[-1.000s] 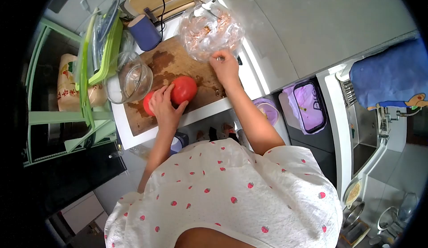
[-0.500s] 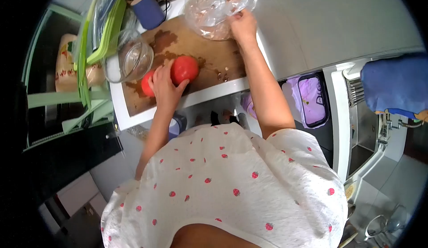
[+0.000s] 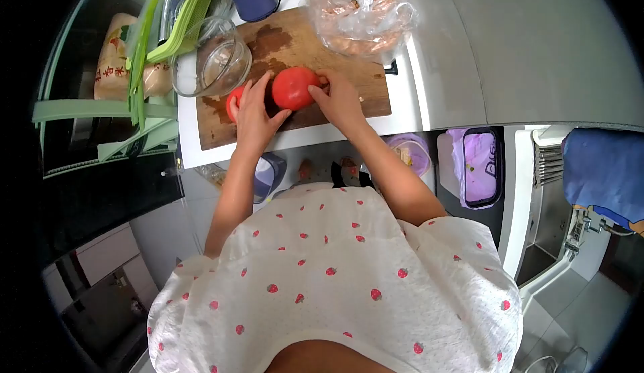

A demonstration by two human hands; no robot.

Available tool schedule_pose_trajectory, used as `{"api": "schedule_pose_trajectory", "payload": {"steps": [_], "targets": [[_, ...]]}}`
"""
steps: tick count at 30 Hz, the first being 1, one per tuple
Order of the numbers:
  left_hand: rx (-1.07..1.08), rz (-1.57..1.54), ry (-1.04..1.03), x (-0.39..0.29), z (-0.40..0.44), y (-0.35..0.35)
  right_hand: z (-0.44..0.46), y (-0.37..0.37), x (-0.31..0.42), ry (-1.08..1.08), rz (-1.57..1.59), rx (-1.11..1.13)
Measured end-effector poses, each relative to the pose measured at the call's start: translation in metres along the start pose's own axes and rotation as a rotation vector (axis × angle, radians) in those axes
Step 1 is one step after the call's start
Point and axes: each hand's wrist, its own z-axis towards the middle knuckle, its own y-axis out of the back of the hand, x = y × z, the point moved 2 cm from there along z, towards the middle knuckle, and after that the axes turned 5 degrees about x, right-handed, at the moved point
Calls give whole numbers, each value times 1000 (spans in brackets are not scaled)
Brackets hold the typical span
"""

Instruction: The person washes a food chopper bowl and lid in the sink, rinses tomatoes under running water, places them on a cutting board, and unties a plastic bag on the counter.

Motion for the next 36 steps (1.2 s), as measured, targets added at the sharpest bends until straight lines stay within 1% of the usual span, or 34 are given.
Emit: {"api": "schedule_pose_trajectory", "payload": {"steps": [2,5,8,9,11,15,17,19,21,22,23,27,29,30,31,32,33,34,36], "targets": [[4,35,21,3,-4,3,1,2,4,-84,-5,106],[-24,77,31,11,-8,0,2,-7,-4,-26,-27,83],[-12,116,64,21,-9,-1,4,-16,-3,-25,8,94],[-16,115,66,24,-8,-1,6,-18,-3,-21,7,97],[-97,107,66,29,-9,2,9,-25,-2,20,-40,133],[-115,53,35,26,-7,5,12,-30,-7,44,-37,119],[-119,48,1,21,-8,2,9,-29,-7,-12,59,138],[-125,43,-28,16,-8,-2,6,-21,-5,6,56,100],[-201,-12,-10,11,-8,-4,4,-12,-1,25,53,65],[-261,-10,-28,6,-7,-3,4,-7,0,-5,61,22],[-264,-13,-38,3,-5,-4,2,-2,3,-36,72,-22],[-350,-156,-145,-15,10,-3,-3,30,24,-2,88,-93],[-363,-199,-168,-26,18,-5,-5,45,31,82,-30,-155],[-370,-205,-175,-32,23,-6,-4,50,34,136,-48,-236],[-329,-221,-160,-37,28,-8,-4,55,32,143,-52,-241],[-284,-236,-144,-41,32,-10,-4,59,28,87,-137,-212],[-286,-236,-150,-46,36,-10,-3,63,26,30,-221,-183],[-283,-245,-141,-50,42,-10,-2,66,28,32,-221,-189],[-269,-259,-137,-52,53,-11,1,73,34,-65,-196,-181]]}}
